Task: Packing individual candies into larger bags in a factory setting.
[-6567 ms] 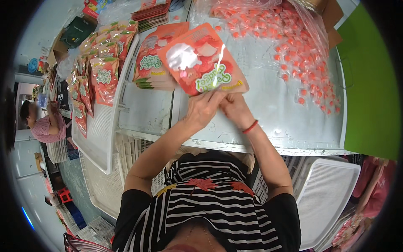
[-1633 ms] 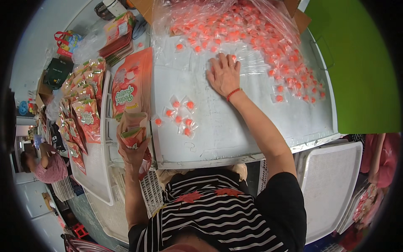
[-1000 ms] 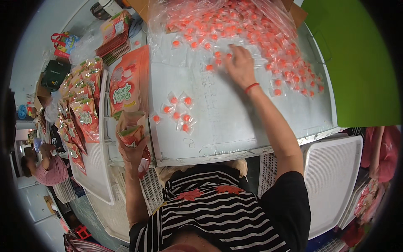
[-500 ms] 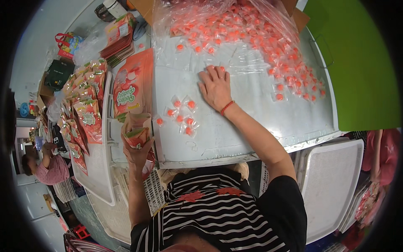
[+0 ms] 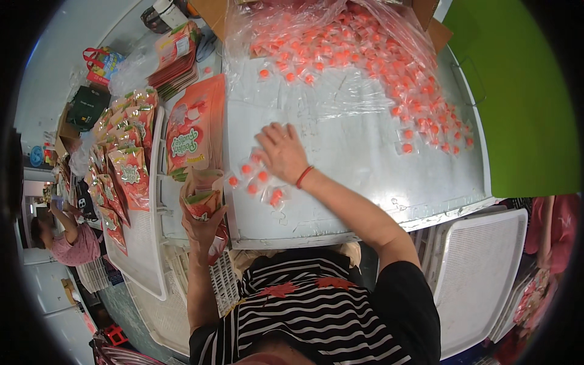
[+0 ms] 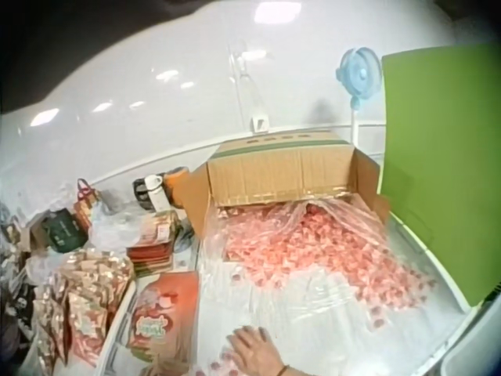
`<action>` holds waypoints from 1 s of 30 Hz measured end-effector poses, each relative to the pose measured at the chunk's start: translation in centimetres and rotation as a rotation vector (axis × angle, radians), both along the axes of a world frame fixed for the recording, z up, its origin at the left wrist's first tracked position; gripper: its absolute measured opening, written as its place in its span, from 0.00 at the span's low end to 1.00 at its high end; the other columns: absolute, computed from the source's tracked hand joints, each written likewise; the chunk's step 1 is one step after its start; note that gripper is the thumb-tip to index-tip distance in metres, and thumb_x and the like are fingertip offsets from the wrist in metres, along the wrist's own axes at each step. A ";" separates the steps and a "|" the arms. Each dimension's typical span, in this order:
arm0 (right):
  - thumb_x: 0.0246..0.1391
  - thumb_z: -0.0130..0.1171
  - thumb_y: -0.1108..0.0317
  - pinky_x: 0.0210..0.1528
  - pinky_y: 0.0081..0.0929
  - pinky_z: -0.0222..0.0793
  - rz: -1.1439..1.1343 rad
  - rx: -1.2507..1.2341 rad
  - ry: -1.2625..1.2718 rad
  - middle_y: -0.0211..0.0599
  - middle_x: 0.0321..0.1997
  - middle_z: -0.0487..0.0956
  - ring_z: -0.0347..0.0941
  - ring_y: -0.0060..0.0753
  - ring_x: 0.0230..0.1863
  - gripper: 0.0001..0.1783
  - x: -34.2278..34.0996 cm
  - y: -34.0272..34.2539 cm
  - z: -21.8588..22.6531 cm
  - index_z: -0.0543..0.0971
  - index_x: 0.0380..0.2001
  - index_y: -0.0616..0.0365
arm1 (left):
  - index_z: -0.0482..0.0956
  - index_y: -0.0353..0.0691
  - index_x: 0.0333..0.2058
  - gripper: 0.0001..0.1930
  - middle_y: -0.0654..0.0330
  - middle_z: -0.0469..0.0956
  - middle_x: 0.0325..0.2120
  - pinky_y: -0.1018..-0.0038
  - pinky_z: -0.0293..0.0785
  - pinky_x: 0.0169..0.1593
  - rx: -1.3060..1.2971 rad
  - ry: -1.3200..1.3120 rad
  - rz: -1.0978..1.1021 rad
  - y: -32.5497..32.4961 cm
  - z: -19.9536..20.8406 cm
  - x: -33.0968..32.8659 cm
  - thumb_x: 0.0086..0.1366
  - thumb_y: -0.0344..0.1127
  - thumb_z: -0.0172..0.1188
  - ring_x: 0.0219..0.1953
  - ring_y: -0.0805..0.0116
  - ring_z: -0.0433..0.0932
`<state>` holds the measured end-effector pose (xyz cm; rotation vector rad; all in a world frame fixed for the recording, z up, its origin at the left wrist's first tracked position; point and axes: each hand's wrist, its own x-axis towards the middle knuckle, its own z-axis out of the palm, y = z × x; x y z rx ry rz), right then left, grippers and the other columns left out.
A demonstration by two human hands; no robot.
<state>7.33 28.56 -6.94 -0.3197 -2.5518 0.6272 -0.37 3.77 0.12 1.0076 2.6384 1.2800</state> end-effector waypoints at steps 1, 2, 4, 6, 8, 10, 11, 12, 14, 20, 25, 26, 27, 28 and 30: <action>0.56 0.52 0.59 0.61 0.53 0.51 0.001 0.002 0.003 0.43 0.54 0.68 0.59 0.47 0.60 0.21 -0.3 -1.1 0.0 0.71 0.50 0.57 | 0.57 0.37 0.59 0.48 0.48 0.72 0.48 0.66 0.73 0.49 0.002 0.003 0.001 0.2 0.1 -0.1 0.39 0.34 0.76 0.47 0.54 0.75; 0.56 0.52 0.60 0.61 0.54 0.52 0.035 -0.076 0.016 0.43 0.54 0.68 0.59 0.47 0.60 0.20 -0.7 -2.1 0.1 0.71 0.50 0.57 | 0.56 0.38 0.59 0.49 0.48 0.72 0.48 0.66 0.72 0.49 0.001 -0.007 0.005 0.2 0.3 -0.2 0.39 0.34 0.76 0.47 0.54 0.75; 0.56 0.51 0.62 0.61 0.55 0.51 0.087 -0.198 0.048 0.43 0.54 0.68 0.59 0.49 0.60 0.19 -1.3 -2.5 0.4 0.71 0.50 0.57 | 0.56 0.38 0.59 0.49 0.48 0.72 0.48 0.66 0.72 0.49 0.001 -0.014 0.016 0.2 0.9 -0.4 0.39 0.33 0.76 0.48 0.54 0.75; 0.56 0.51 0.61 0.61 0.55 0.50 0.026 -0.054 0.066 0.44 0.55 0.68 0.58 0.50 0.61 0.20 -2.6 1.1 -0.2 0.71 0.51 0.56 | 0.55 0.38 0.59 0.50 0.48 0.71 0.49 0.66 0.72 0.50 0.027 -0.026 0.015 0.0 1.4 -0.3 0.38 0.32 0.76 0.48 0.54 0.74; 0.56 0.51 0.59 0.62 0.56 0.48 -0.142 0.102 0.081 0.45 0.57 0.67 0.56 0.52 0.63 0.22 -4.3 5.6 0.7 0.70 0.52 0.55 | 0.55 0.38 0.60 0.50 0.48 0.71 0.49 0.66 0.72 0.51 0.009 -0.018 0.050 -1.0 1.1 -0.3 0.38 0.32 0.76 0.49 0.55 0.74; 0.56 0.50 0.55 0.62 0.57 0.47 -0.316 0.215 0.049 0.46 0.60 0.65 0.53 0.53 0.65 0.23 -5.3 10.8 1.5 0.71 0.53 0.53 | 0.54 0.38 0.60 0.50 0.48 0.71 0.49 0.66 0.72 0.51 0.002 -0.011 0.069 -1.4 1.0 -0.1 0.38 0.32 0.76 0.49 0.55 0.74; 0.57 0.49 0.52 0.62 0.57 0.47 -0.386 0.308 0.019 0.46 0.61 0.63 0.52 0.52 0.66 0.24 -5.3 13.1 1.0 0.71 0.52 0.53 | 0.54 0.38 0.60 0.50 0.48 0.71 0.49 0.66 0.72 0.51 -0.007 -0.036 0.063 -1.1 0.9 -0.1 0.38 0.32 0.76 0.49 0.55 0.74; 0.57 0.49 0.52 0.62 0.57 0.47 -0.384 0.311 0.023 0.46 0.61 0.63 0.52 0.52 0.66 0.24 -5.1 14.3 0.7 0.71 0.52 0.53 | 0.55 0.38 0.60 0.50 0.48 0.71 0.49 0.66 0.72 0.51 -0.018 -0.061 0.068 -1.3 0.9 0.0 0.38 0.33 0.76 0.49 0.55 0.74; 0.57 0.48 0.49 0.63 0.57 0.47 -0.409 0.270 -0.153 0.46 0.62 0.62 0.51 0.51 0.66 0.25 -4.7 15.5 0.0 0.72 0.52 0.53 | 0.55 0.38 0.60 0.50 0.48 0.71 0.49 0.66 0.72 0.51 -0.009 -0.049 0.064 -1.4 0.7 -0.1 0.38 0.33 0.76 0.49 0.54 0.74; 0.58 0.48 0.51 0.65 0.54 0.45 -0.281 0.308 -0.177 0.45 0.63 0.60 0.51 0.51 0.66 0.25 -0.6 11.1 -0.9 0.70 0.54 0.53 | 0.55 0.38 0.60 0.50 0.47 0.71 0.49 0.66 0.72 0.51 -0.021 -0.087 0.082 -1.5 0.4 -0.5 0.38 0.33 0.76 0.49 0.54 0.74; 0.59 0.47 0.54 0.67 0.51 0.41 -0.201 0.263 -0.150 0.45 0.65 0.59 0.48 0.50 0.69 0.28 3.4 11.5 -1.0 0.63 0.59 0.56 | 0.55 0.38 0.60 0.50 0.47 0.71 0.50 0.66 0.71 0.52 0.007 -0.084 0.023 -0.8 0.4 -0.3 0.39 0.32 0.76 0.50 0.54 0.73; 0.59 0.46 0.56 0.68 0.50 0.40 -0.213 0.189 -0.156 0.46 0.66 0.59 0.47 0.49 0.69 0.29 4.2 12.5 -0.8 0.61 0.61 0.57 | 0.54 0.38 0.60 0.50 0.47 0.71 0.50 0.65 0.71 0.52 0.012 -0.097 0.019 -0.5 0.4 -0.3 0.39 0.32 0.75 0.50 0.54 0.73; 0.59 0.46 0.58 0.69 0.49 0.39 -0.226 0.114 -0.161 0.47 0.66 0.59 0.46 0.49 0.70 0.30 5.1 13.7 -0.9 0.59 0.62 0.58 | 0.54 0.38 0.60 0.50 0.47 0.71 0.50 0.65 0.70 0.53 0.017 -0.110 0.014 -0.4 0.4 -0.3 0.39 0.31 0.75 0.50 0.54 0.73; 0.60 0.44 0.61 0.69 0.48 0.40 -0.251 0.168 -0.086 0.47 0.64 0.62 0.49 0.48 0.69 0.27 5.7 15.0 -1.8 0.60 0.61 0.58 | 0.54 0.38 0.60 0.50 0.47 0.71 0.50 0.65 0.70 0.53 0.017 -0.112 0.010 -0.3 0.4 -0.3 0.39 0.31 0.75 0.50 0.54 0.73; 0.61 0.43 0.61 0.69 0.48 0.40 -0.278 0.099 -0.106 0.47 0.63 0.62 0.49 0.48 0.69 0.25 6.7 16.6 -1.8 0.61 0.60 0.58 | 0.54 0.38 0.60 0.50 0.47 0.70 0.50 0.65 0.70 0.53 0.020 -0.099 0.018 -0.7 0.1 -0.3 0.39 0.31 0.75 0.50 0.53 0.73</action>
